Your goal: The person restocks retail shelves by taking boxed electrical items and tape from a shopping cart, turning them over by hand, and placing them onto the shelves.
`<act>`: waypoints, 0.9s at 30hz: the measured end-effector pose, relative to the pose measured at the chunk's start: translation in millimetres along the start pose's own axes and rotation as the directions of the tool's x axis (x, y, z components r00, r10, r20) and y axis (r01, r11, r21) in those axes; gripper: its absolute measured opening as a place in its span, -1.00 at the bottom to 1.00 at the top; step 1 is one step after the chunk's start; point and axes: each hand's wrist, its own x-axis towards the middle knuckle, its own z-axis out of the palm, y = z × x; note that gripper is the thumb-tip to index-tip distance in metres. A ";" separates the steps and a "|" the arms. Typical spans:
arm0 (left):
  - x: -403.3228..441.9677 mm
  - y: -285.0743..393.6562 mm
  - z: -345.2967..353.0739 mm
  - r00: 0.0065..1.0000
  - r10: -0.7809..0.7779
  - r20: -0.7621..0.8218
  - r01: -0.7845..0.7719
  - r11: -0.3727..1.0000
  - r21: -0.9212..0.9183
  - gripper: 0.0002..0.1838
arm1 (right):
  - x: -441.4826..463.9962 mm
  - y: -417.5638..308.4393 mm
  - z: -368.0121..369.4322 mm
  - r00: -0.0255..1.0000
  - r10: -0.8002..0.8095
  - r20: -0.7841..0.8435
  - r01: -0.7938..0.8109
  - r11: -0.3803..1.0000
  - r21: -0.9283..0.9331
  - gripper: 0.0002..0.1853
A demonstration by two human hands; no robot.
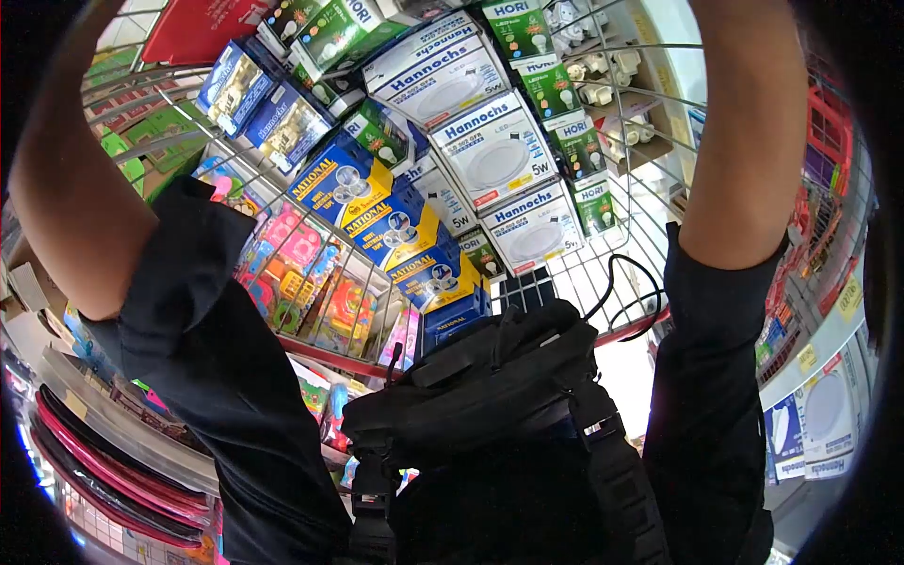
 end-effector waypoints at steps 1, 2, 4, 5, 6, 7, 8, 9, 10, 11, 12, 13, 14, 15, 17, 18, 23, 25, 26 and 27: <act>6.6 -10.9 -1.6 1.000 0.021 -0.007 -0.021 1.000 0.008 -0.59 | -0.2 0.8 -1.2 1.000 -0.004 -0.001 0.004 1.000 -0.013 -0.73; 12.2 -20.0 -2.9 0.999 0.045 -0.012 -0.045 0.999 0.015 -0.60 | -1.5 2.0 -1.5 1.000 -0.009 0.001 0.009 1.000 -0.027 -0.73; 21.8 -35.5 -4.5 0.991 0.128 -0.022 -0.128 0.991 0.027 -0.64 | -0.2 6.7 -1.5 1.000 -0.024 0.001 0.024 0.998 -0.060 -0.73; 24.7 -44.2 -4.4 0.983 0.181 -0.030 -0.180 0.983 0.041 -0.65 | -2.1 9.6 -0.9 1.000 -0.026 0.009 0.027 0.998 -0.065 -0.73; 21.6 -35.6 -0.7 0.980 0.196 -0.037 -0.194 0.979 0.056 -0.67 | -0.7 12.3 1.8 0.999 -0.042 -0.004 0.041 0.997 -0.059 -0.74; 14.7 -12.0 -0.3 0.991 0.128 -0.035 -0.125 0.989 0.081 -0.66 | 0.8 14.9 4.5 0.998 -0.057 -0.017 0.056 0.997 -0.053 -0.75; 6.0 17.1 2.0 0.998 0.057 -0.031 -0.053 0.993 0.103 -0.65 | -1.3 9.5 2.0 1.000 -0.006 0.012 0.006 1.000 -0.009 -0.75; 4.6 22.1 4.4 0.988 0.143 -0.053 -0.144 0.990 -0.015 -0.65 | -0.9 5.8 -1.9 0.999 0.021 0.039 -0.021 1.000 -0.006 -0.75; 3.1 26.2 6.2 0.972 0.224 -0.076 -0.233 0.963 -0.133 -0.65 | -0.6 2.1 -5.7 0.997 0.048 0.065 -0.048 0.999 -0.005 -0.75; -0.5 33.5 5.5 0.984 0.159 -0.075 -0.165 0.981 -0.096 -0.65 | 0.0 -0.4 -9.0 0.995 0.052 0.087 -0.048 0.998 -0.045 -0.74; 0.9 33.7 5.9 0.994 0.098 -0.053 -0.103 0.989 -0.102 -0.65 | 0.7 -0.8 -9.9 0.994 0.046 0.098 -0.041 0.998 -0.052 -0.75; 0.2 34.8 6.6 0.991 0.111 -0.070 -0.116 0.990 -0.081 -0.66 | 1.3 -1.2 -10.7 0.993 0.040 0.108 -0.034 0.998 -0.060 -0.75; -0.9 35.2 6.6 0.989 0.122 -0.086 -0.127 0.990 -0.063 -0.66 | 2.3 -1.4 -11.4 0.994 0.039 0.107 -0.034 0.998 -0.052 -0.76; -0.2 33.5 5.7 0.988 0.133 -0.081 -0.136 0.990 -0.041 -0.66 | 2.4 -2.1 -11.9 0.993 0.040 0.109 -0.035 0.999 -0.042 -0.76; 1.8 29.5 6.3 0.986 0.151 -0.065 -0.152 0.988 -0.002 -0.66 | 2.9 -2.9 -11.3 0.992 0.050 0.113 -0.047 0.999 -0.026 -0.76; 0.7 29.6 7.1 0.983 0.167 -0.074 -0.169 0.985 -0.021 -0.66 | 2.4 -3.2 -11.0 0.992 0.060 0.112 -0.058 0.998 -0.020 -0.77; -2.8 39.6 6.1 0.973 0.205 -0.106 -0.206 0.979 0.008 -0.68 | 1.8 -7.1 -16.3 0.986 0.088 0.142 -0.094 0.995 0.034 -0.76; -3.3 38.6 7.0 0.973 0.201 -0.112 -0.205 0.979 -0.022 -0.68 | 2.2 -15.1 -21.5 0.990 0.082 0.115 -0.096 0.989 0.117 -0.73; -3.3 34.9 8.6 0.972 0.199 -0.125 -0.208 0.976 -0.061 -0.68 | 2.4 -17.5 -22.6 0.991 0.080 0.104 -0.095 0.984 0.149 -0.71; -1.2 32.5 10.1 0.970 0.203 -0.136 -0.218 0.970 -0.104 -0.67 | 3.8 -19.5 -21.2 0.991 0.085 0.098 -0.100 0.982 0.158 -0.69</act>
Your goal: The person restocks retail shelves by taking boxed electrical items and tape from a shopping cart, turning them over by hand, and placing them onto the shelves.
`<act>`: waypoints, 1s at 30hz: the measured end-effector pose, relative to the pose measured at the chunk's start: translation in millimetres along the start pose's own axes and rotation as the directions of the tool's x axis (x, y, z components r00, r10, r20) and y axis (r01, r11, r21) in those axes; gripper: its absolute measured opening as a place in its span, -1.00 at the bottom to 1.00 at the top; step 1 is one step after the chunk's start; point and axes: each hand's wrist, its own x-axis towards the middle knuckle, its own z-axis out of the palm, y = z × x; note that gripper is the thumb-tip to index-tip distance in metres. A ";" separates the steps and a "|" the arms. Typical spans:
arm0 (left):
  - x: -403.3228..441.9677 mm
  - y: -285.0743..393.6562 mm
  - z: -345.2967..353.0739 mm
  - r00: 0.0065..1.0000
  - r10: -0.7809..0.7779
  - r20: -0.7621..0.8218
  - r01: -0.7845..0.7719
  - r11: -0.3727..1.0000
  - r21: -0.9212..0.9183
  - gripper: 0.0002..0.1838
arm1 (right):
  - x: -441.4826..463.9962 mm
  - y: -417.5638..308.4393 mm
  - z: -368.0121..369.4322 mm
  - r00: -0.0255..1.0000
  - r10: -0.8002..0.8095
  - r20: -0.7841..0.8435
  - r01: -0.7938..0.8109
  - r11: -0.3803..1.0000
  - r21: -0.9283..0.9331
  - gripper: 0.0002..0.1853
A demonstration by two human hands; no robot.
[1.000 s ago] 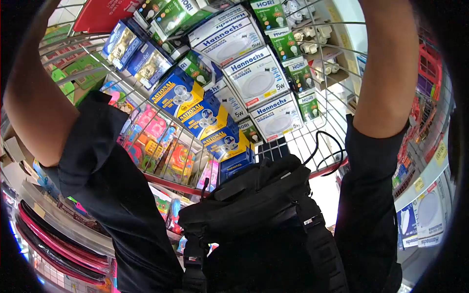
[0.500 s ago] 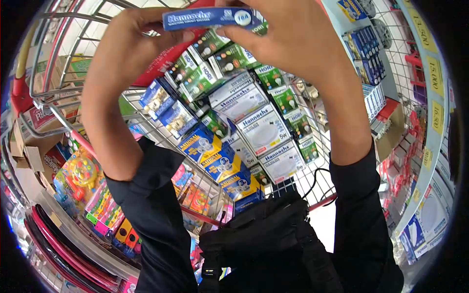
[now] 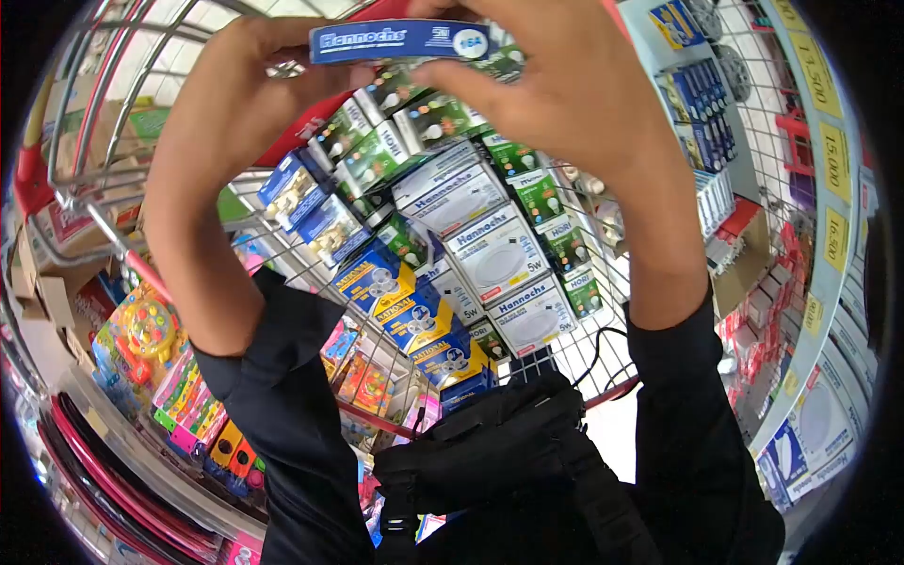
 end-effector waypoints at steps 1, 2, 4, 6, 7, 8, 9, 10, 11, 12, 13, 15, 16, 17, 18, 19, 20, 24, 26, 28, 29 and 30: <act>-0.1 2.1 1.0 0.999 0.046 -0.023 -0.045 0.997 0.058 -0.67 | -0.2 3.1 1.5 1.000 -0.017 -0.010 0.016 1.000 -0.019 -0.70; -0.2 6.2 3.2 1.000 -0.023 -0.010 0.024 0.999 0.043 -0.67 | -0.7 6.5 3.3 0.999 -0.033 -0.019 0.032 0.999 -0.039 -0.71; 0.7 14.5 6.8 0.995 -0.098 0.015 0.097 0.993 0.071 -0.67 | -3.8 21.0 17.6 0.997 -0.048 -0.060 0.043 0.996 -0.082 -0.76; -5.1 -1.7 11.9 0.992 0.011 -0.124 0.013 0.980 0.198 -0.65 | -4.1 28.6 23.0 0.989 -0.085 -0.125 0.068 0.988 -0.137 -0.77; -4.7 19.3 5.4 0.974 -0.228 -0.012 0.228 0.974 0.000 -0.60 | -3.9 26.3 23.5 0.980 -0.125 -0.156 0.099 0.982 -0.163 -0.78; -5.9 18.3 0.3 0.959 -0.274 0.070 0.278 0.958 -0.067 -0.58 | -3.5 23.0 24.2 0.967 -0.171 -0.189 0.136 0.973 -0.185 -0.79; -8.5 9.9 -6.3 0.938 -0.311 0.153 0.330 0.935 -0.125 -0.55 | -1.2 19.3 24.3 0.941 -0.189 -0.282 0.146 0.975 -0.165 -0.77; -13.1 -0.2 -11.4 0.935 -0.313 0.165 0.326 0.943 -0.060 -0.52 | 2.3 14.8 21.8 0.904 -0.205 -0.376 0.159 0.976 -0.150 -0.76; -17.9 -12.3 -15.3 0.933 -0.312 0.180 0.317 0.948 0.005 -0.48 | 3.6 8.4 15.7 0.858 -0.216 -0.466 0.170 0.976 -0.139 -0.75; -19.0 -19.6 -16.2 0.929 -0.315 0.193 0.308 0.949 0.068 -0.45 | -3.8 -3.1 -7.5 0.908 -0.209 -0.364 0.148 0.971 -0.189 -0.75; -17.5 -22.7 -15.1 0.919 -0.343 0.195 0.343 0.939 0.034 -0.43 | -10.4 0.0 -18.4 0.891 -0.197 -0.410 0.152 0.979 -0.139 -0.75; -17.3 -26.8 -13.4 0.890 -0.409 0.202 0.424 0.905 -0.031 -0.38 | -20.7 11.4 -28.8 0.852 -0.162 -0.497 0.171 0.985 -0.028 -0.74; -17.8 -23.3 -12.5 0.884 -0.422 0.202 0.426 0.904 0.026 -0.36 | -27.2 18.4 -30.4 0.831 -0.136 -0.539 0.180 0.983 0.030 -0.73; -16.6 -23.8 -10.9 0.870 -0.439 0.223 0.442 0.896 0.040 -0.35 | -36.2 24.8 -31.2 0.809 -0.103 -0.579 0.186 0.979 0.087 -0.73; -16.4 -25.1 -9.1 0.855 -0.459 0.241 0.460 0.886 0.055 -0.35 | -46.4 30.6 -32.0 0.786 -0.068 -0.615 0.197 0.970 0.145 -0.72; -17.6 -25.8 -7.8 0.837 -0.482 0.257 0.482 0.873 0.069 -0.34 | -61.4 34.2 -35.3 0.779 -0.026 -0.626 0.174 0.969 0.175 -0.72; -18.9 -21.0 -7.2 0.834 -0.488 0.256 0.498 0.867 0.028 -0.34 | -76.4 37.7 -38.6 0.771 0.015 -0.636 0.152 0.967 0.207 -0.71; -17.6 -19.1 -5.6 0.843 -0.484 0.234 0.493 0.870 0.021 -0.36 | -147.9 55.8 -45.9 0.651 0.370 -0.663 -0.039 0.888 0.457 -0.61; -18.6 -25.9 -3.1 0.856 -0.467 0.222 0.477 0.879 0.006 -0.39 | -169.0 74.1 -53.5 0.610 0.407 -0.680 -0.281 0.914 0.294 -0.63; -17.0 -24.5 -3.3 0.848 -0.473 0.242 0.483 0.875 0.016 -0.40 | -195.2 93.5 -63.7 0.639 0.439 -0.632 -0.561 0.828 0.008 -0.65; -16.2 -23.9 -3.5 0.844 -0.476 0.249 0.486 0.873 0.020 -0.40 | -205.3 99.8 -66.7 0.674 0.434 -0.598 -0.615 0.778 -0.128 -0.66; -15.8 -24.0 -2.8 0.845 -0.475 0.246 0.487 0.873 0.015 -0.40 | -214.4 105.3 -68.8 0.706 0.434 -0.560 -0.649 0.714 -0.264 -0.67</act>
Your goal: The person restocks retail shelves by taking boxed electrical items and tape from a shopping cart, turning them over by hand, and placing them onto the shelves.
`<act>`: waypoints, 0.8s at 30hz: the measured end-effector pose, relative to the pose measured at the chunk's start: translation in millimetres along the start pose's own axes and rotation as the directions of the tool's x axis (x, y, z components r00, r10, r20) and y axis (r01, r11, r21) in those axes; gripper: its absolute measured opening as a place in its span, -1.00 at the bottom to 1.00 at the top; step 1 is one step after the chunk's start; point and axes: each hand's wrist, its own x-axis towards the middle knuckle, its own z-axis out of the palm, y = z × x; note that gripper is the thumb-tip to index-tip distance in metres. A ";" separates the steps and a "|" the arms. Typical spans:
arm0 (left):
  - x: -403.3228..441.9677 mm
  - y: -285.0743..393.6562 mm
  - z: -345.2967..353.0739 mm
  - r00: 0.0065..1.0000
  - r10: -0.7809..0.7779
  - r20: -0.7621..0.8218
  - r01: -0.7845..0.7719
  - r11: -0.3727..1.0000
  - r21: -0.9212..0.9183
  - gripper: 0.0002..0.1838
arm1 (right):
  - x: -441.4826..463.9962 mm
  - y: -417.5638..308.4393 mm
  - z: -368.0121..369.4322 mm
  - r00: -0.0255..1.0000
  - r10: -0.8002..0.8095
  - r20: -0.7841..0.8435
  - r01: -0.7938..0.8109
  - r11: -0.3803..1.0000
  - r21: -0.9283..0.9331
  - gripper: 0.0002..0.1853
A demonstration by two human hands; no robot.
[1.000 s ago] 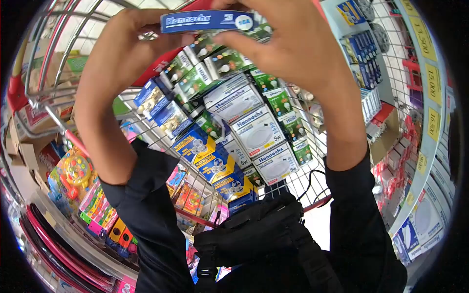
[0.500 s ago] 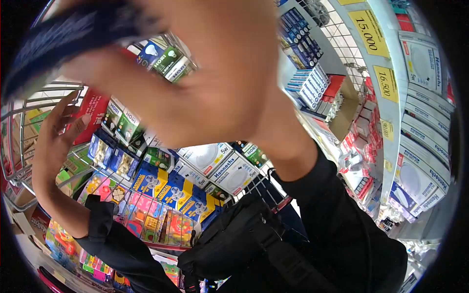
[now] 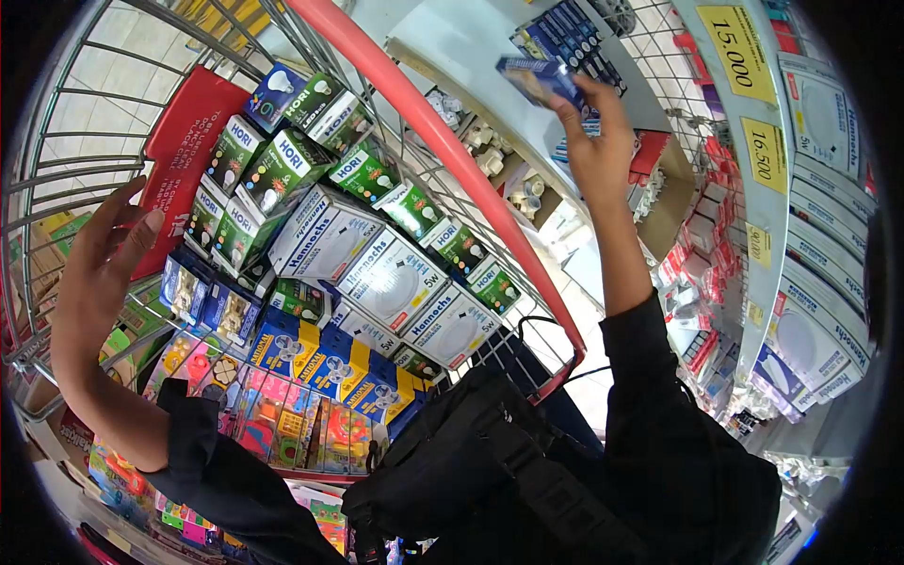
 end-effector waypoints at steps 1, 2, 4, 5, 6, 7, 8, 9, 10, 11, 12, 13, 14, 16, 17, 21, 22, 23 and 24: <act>0.5 -0.4 0.8 1.000 0.000 -0.003 0.000 1.000 -0.005 -0.40 | -3.3 11.1 -0.3 0.999 -0.024 0.044 0.030 0.988 -0.150 -0.68; 0.7 -0.9 1.4 1.000 -0.002 -0.006 0.002 1.000 -0.009 -0.40 | -7.2 24.6 0.6 0.998 0.005 0.069 0.006 0.988 -0.156 -0.68; 2.1 -0.1 2.6 1.000 -0.019 0.005 0.018 1.000 0.008 -0.39 | -12.0 33.0 -0.7 0.997 0.027 0.072 -0.001 0.940 -0.342 -0.69; 2.2 0.8 3.7 1.000 -0.027 0.013 0.026 0.999 0.018 -0.39 | -15.9 37.5 -2.0 0.996 0.041 0.074 -0.005 0.902 -0.432 -0.69; 1.4 2.4 5.2 0.999 -0.032 -0.002 0.032 0.999 0.040 -0.38 | -17.7 46.3 -1.5 0.997 0.041 0.061 -0.010 0.903 -0.429 -0.69; 0.7 4.6 6.7 0.999 -0.036 -0.018 0.037 0.997 0.061 -0.38 | -20.0 52.8 -0.3 0.998 0.038 0.041 -0.015 0.892 -0.452 -0.68; 0.4 6.2 7.6 0.999 -0.037 -0.037 0.040 0.996 0.080 -0.37 | -20.9 57.9 0.3 0.999 0.031 0.019 -0.018 0.880 -0.474 -0.68; 0.5 6.6 8.2 0.998 -0.040 -0.038 0.043 0.996 0.075 -0.37 | -20.3 61.0 0.2 1.000 0.023 -0.003 -0.022 0.868 -0.496 -0.68; 0.3 6.7 8.6 0.998 -0.044 -0.038 0.046 0.996 0.070 -0.37 | -19.4 63.1 -0.6 0.999 0.047 0.006 -0.038 0.867 -0.497 -0.68; -0.1 6.8 8.7 0.998 -0.048 -0.040 0.050 0.997 0.066 -0.36 | -18.6 64.7 -1.0 0.997 0.071 0.014 -0.054 0.866 -0.496 -0.69; -1.0 8.2 8.8 0.998 -0.044 -0.045 0.047 0.997 0.065 -0.36 | -18.2 65.8 -0.7 0.995 0.095 0.023 -0.071 0.865 -0.496 -0.69; -2.2 10.4 9.2 0.998 -0.042 -0.049 0.045 0.997 0.064 -0.36 | -18.0 66.0 0.0 0.996 0.084 0.022 -0.063 0.877 -0.476 -0.70; -2.8 11.8 9.6 0.998 -0.039 -0.053 0.043 0.997 0.063 -0.36 | -17.1 65.7 1.1 0.997 0.071 0.021 -0.054 0.889 -0.455 -0.71; -2.5 12.8 10.0 0.998 -0.035 -0.043 0.038 0.997 0.063 -0.36 | -13.0 64.6 4.8 0.999 0.043 0.015 -0.033 0.910 -0.414 -0.71; -2.1 13.7 10.3 0.999 -0.032 -0.037 0.034 0.997 0.064 -0.36 | -8.6 63.4 8.4 1.000 0.027 0.008 -0.021 0.919 -0.393 -0.71; -2.1 17.3 12.5 0.999 -0.035 -0.041 0.038 0.996 0.080 -0.38 | 17.4 65.1 30.7 1.000 -0.016 0.000 0.015 0.924 -0.382 -0.69; -1.6 16.6 12.4 0.999 -0.038 -0.038 0.042 0.995 0.086 -0.39 | 24.0 67.9 37.6 0.999 -0.032 0.002 0.030 0.918 -0.395 -0.69; -1.3 16.2 12.4 0.998 -0.042 -0.036 0.045 0.995 0.093 -0.39 | 30.2 71.1 44.6 0.999 -0.047 0.004 0.045 0.912 -0.407 -0.69; -1.4 16.3 12.7 0.998 -0.038 -0.042 0.043 0.994 0.102 -0.39 | 34.6 73.8 50.1 0.998 -0.063 0.006 0.060 0.906 -0.419 -0.69</act>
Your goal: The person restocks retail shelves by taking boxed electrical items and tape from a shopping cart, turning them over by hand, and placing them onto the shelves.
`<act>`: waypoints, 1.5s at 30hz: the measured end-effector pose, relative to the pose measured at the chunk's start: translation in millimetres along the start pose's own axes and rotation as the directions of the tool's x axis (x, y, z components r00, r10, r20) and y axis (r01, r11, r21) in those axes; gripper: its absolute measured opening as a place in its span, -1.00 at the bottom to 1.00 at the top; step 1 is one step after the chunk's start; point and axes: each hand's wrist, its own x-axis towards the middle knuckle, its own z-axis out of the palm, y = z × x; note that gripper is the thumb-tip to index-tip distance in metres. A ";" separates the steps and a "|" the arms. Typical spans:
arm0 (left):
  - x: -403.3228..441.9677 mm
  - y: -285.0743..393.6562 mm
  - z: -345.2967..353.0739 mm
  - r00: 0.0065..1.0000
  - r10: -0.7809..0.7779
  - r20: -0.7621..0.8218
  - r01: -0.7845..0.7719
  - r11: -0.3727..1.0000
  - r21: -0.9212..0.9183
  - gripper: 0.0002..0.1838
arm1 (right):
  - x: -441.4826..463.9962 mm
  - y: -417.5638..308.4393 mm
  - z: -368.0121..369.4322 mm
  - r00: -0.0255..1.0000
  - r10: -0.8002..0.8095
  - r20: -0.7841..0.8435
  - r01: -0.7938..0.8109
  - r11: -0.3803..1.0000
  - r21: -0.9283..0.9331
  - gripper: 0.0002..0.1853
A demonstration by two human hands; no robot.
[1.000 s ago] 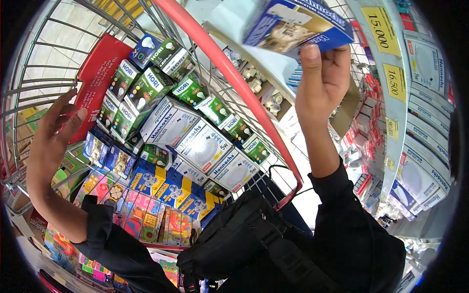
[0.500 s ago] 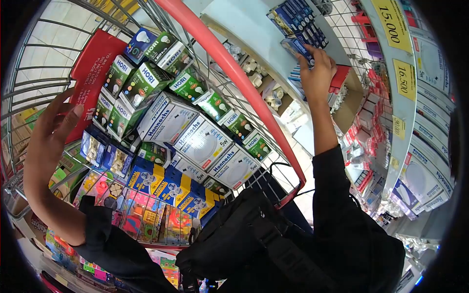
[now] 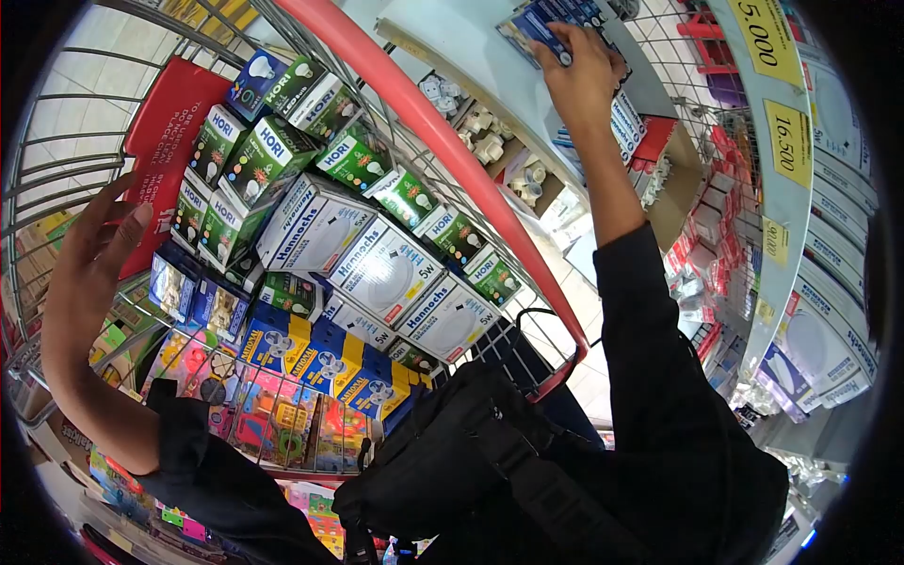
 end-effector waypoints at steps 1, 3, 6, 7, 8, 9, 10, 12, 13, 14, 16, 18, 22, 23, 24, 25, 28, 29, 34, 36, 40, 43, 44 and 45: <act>-0.5 0.0 0.3 1.000 0.002 -0.006 -0.002 1.000 0.009 -0.40 | 2.0 0.2 4.7 1.000 0.002 -0.002 -0.002 1.000 -0.015 -0.68; -0.4 -1.6 0.0 1.000 0.012 -0.009 -0.012 1.000 0.009 -0.40 | 5.3 0.3 13.7 1.000 0.001 -0.009 -0.001 0.999 -0.044 -0.67; 0.9 -4.6 -0.3 1.000 0.024 0.000 -0.024 1.000 -0.008 -0.40 | 4.7 5.8 22.8 1.000 0.011 -0.022 -0.012 0.997 -0.079 -0.61; 0.6 -3.5 -0.4 1.000 0.020 -0.002 -0.020 1.000 -0.007 -0.40 | 4.5 5.1 23.4 0.999 0.014 -0.046 -0.018 0.997 -0.080 -0.58; 0.1 -2.7 -0.5 1.000 0.015 -0.003 -0.015 1.000 -0.005 -0.40 | 3.6 4.1 23.4 0.997 0.018 -0.070 -0.024 0.996 -0.081 -0.56; -0.8 -2.5 -0.6 1.000 0.013 -0.009 -0.013 1.000 0.008 -0.40 | 2.8 2.0 22.3 0.995 0.022 -0.094 -0.030 0.996 -0.082 -0.54; -1.3 -2.2 -0.7 1.000 0.012 -0.016 -0.011 1.000 0.020 -0.40 | 2.7 1.1 21.0 0.995 0.029 -0.098 -0.037 0.996 -0.086 -0.53; -1.4 -2.1 -0.8 1.000 0.014 -0.024 -0.013 1.000 0.027 -0.40 | 4.1 1.1 19.2 0.993 0.041 -0.110 -0.052 0.994 -0.094 -0.52; -1.2 -2.4 -0.6 1.000 0.015 -0.023 -0.015 1.000 0.021 -0.41 | 5.0 2.1 19.3 0.994 0.039 -0.107 -0.050 0.993 -0.110 -0.53; -1.0 -3.2 -0.5 1.000 0.016 -0.022 -0.016 1.000 0.015 -0.41 | 6.1 3.7 19.8 0.994 0.036 -0.103 -0.049 0.991 -0.126 -0.54; 0.3 -5.3 -0.1 1.000 0.019 -0.023 -0.018 1.000 0.013 -0.41 | 7.2 6.9 20.9 0.996 0.034 -0.077 -0.043 0.991 -0.128 -0.55; 0.3 -6.8 0.5 1.000 0.015 -0.027 -0.014 1.000 0.020 -0.41 | 6.0 10.5 21.4 0.999 0.036 -0.032 -0.039 0.994 -0.102 -0.56; 0.0 -5.8 -0.1 0.999 0.008 -0.034 -0.007 1.000 0.027 -0.41 | 2.9 10.2 20.7 0.999 0.031 -0.033 -0.035 0.992 -0.124 -0.56; 0.1 -5.8 -0.1 1.000 0.010 -0.029 -0.010 1.000 0.020 -0.41 | 2.0 8.4 20.5 0.999 0.027 -0.037 -0.032 0.988 -0.148 -0.55; 0.1 -6.7 0.0 0.999 0.011 -0.032 -0.010 1.000 0.019 -0.41 | 1.2 7.5 20.2 0.999 0.024 -0.040 -0.031 0.984 -0.173 -0.55; 0.2 -7.7 0.1 0.999 0.013 -0.036 -0.012 1.000 0.018 -0.40 | 0.7 8.0 20.7 0.999 0.025 -0.038 -0.031 0.987 -0.159 -0.54; 0.9 -7.5 0.3 0.999 0.011 -0.037 -0.010 0.999 0.035 -0.40 | 0.1 10.6 24.2 0.999 0.027 -0.037 -0.031 0.992 -0.123 -0.53; 1.2 -6.8 0.4 0.999 0.010 -0.034 -0.008 0.999 0.045 -0.40 | 0.4 11.7 26.1 0.999 0.026 -0.037 -0.030 0.993 -0.116 -0.53; -1.6 -1.4 1.5 0.999 0.008 -0.046 -0.007 1.000 0.021 -0.40 | 0.8 15.7 31.9 0.999 -0.006 -0.051 0.001 0.993 -0.115 -0.53; -2.8 1.7 1.4 0.999 -0.003 -0.047 0.004 1.000 0.029 -0.40 | 0.7 14.4 30.7 0.999 0.013 -0.037 -0.017 0.995 -0.096 -0.53; -1.7 4.9 0.6 0.999 0.003 -0.033 -0.001 0.999 0.046 -0.39 | 3.8 -1.0 14.7 0.997 0.013 -0.075 -0.017 0.999 -0.051 -0.57; -2.8 4.6 1.4 1.000 0.016 -0.018 -0.016 1.000 0.008 -0.37 | 19.1 -42.6 -32.7 0.991 0.121 -0.059 -0.098 0.950 0.297 -0.71; -3.7 8.6 1.9 1.000 0.000 -0.007 0.000 1.000 -0.015 -0.37 | 29.4 -60.7 -57.5 0.980 0.179 0.088 -0.197 0.799 0.569 -0.70; -4.1 6.5 0.0 1.000 -0.025 0.002 0.025 0.999 -0.035 -0.37 | 34.1 -70.6 -70.5 0.996 0.085 -0.003 -0.058 0.697 0.714 -0.71</act>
